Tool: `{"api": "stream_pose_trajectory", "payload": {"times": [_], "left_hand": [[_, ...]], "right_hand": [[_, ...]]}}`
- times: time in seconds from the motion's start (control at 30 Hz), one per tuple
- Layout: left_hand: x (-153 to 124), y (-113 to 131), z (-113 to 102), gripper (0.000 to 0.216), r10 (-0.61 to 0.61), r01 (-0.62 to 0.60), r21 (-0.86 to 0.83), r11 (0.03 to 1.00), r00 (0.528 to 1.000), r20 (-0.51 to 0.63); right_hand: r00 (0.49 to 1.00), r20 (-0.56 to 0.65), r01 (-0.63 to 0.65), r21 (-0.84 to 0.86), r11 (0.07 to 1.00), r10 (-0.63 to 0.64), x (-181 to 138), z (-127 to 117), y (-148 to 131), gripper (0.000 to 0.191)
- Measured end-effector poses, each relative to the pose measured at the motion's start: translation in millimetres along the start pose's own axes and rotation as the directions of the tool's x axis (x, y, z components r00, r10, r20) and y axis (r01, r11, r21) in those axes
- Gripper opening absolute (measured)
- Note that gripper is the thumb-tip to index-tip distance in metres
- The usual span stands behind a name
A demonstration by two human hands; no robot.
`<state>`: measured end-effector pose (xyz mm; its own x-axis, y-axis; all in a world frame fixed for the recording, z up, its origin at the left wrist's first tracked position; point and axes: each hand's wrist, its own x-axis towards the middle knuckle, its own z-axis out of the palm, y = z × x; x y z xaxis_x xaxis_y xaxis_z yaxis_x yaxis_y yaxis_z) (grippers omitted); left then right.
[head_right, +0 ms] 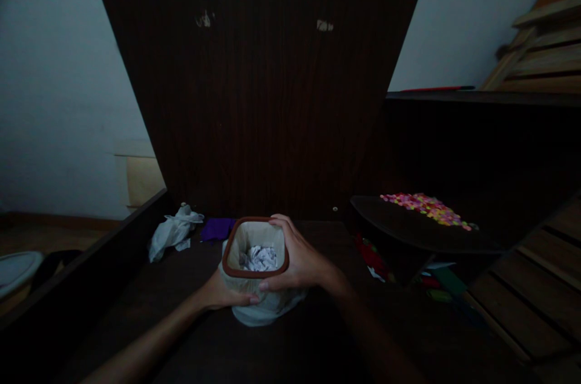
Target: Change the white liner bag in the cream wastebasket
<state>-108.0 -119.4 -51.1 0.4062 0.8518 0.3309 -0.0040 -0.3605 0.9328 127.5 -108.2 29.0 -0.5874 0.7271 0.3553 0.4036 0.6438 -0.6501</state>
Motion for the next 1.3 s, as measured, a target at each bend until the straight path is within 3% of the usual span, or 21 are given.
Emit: {"api": "stream_pose_trajectory", "payload": {"times": [0.5, 0.7, 1.23, 1.3], "left_hand": [[-2.2, -2.5, 0.5, 0.125, -0.015, 0.016, 0.030, 0.999, 1.000, -0.021], [-0.9, -1.7, -0.1, 0.117, -0.001, 0.000, 0.027, 1.000, 1.000, 0.031], [-2.4, -2.5, -2.7, 0.123, -0.015, 0.015, 0.066, 0.998, 1.000, 0.008], [-3.1, -2.2, -2.7, 0.123, -0.023, 0.022, 0.051, 0.998, 0.999, 0.025]], "right_hand": [[1.000, -0.006, 0.023, 0.001, 1.000, -0.023, 0.9, 1.1, 0.0, 0.110], [1.000, -0.007, 0.017, 0.006, 1.000, -0.017, 2.2, 1.3, -1.1, 0.110], [1.000, -0.001, 0.018, 0.004, 1.000, -0.018, 2.2, -1.8, -3.7, 0.108], [1.000, -0.018, 0.008, 0.025, 1.000, -0.007, 2.3, -3.1, -6.2, 0.098]]}}
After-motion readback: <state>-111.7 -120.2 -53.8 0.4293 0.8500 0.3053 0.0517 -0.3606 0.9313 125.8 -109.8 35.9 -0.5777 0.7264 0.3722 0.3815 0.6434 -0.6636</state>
